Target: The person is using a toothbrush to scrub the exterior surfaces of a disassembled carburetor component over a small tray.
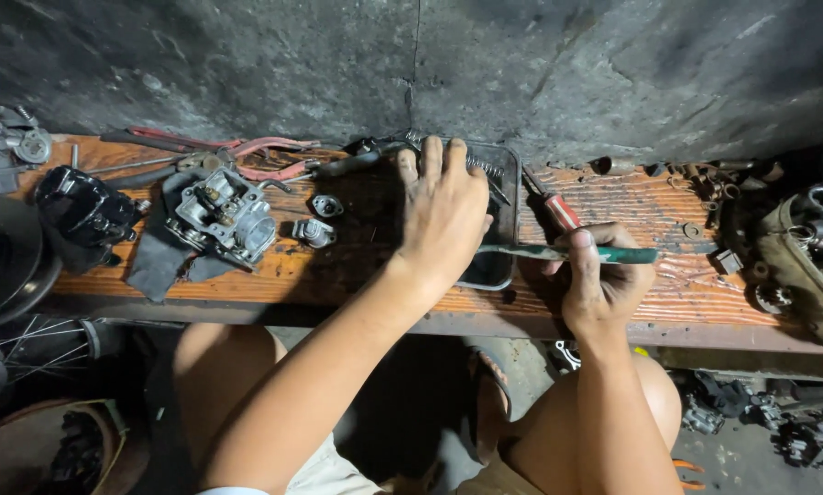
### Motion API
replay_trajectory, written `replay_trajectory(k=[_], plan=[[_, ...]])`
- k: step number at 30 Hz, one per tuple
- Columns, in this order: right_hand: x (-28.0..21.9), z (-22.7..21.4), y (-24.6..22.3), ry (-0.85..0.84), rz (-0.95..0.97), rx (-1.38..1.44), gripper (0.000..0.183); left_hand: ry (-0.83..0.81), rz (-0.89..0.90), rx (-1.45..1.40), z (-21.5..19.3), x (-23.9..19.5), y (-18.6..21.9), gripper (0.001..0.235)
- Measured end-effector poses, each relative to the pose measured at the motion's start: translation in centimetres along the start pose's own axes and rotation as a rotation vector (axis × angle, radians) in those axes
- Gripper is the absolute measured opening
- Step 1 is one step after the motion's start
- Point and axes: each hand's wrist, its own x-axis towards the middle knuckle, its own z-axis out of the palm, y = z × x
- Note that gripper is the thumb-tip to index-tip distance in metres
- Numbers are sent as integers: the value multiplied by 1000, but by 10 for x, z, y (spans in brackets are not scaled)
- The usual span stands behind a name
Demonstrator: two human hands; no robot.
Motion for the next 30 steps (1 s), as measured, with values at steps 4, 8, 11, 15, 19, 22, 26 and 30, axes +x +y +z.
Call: replay_trajectory(k=[4,8,11,15,19,22,26,30], plan=[[4,0,-5,-50,6,15,31,27,-14,82,11,1,1,60],[4,1,-6,-38,15,45,33,125,13,63,11,-4,-2,48],[3,1,-3,-29,16,71,33,281,90,-4,-6,-9,-10,39],[3,-2,4,-42,24,83,32,412,229,-383,-39,-22,-25,30],[5,-3,3,-47,0,72,31,469,250,-628,-23,-37,-40,36],[5,-6,8,0,50,130,33,481,177,-856,-11,-51,-46,49],[7,-4,3,274,177,326,27,430,276,-820,-1,-61,-59,51],[11,-11,0,530,473,531,37,453,274,-863,-17,-62,-54,43]])
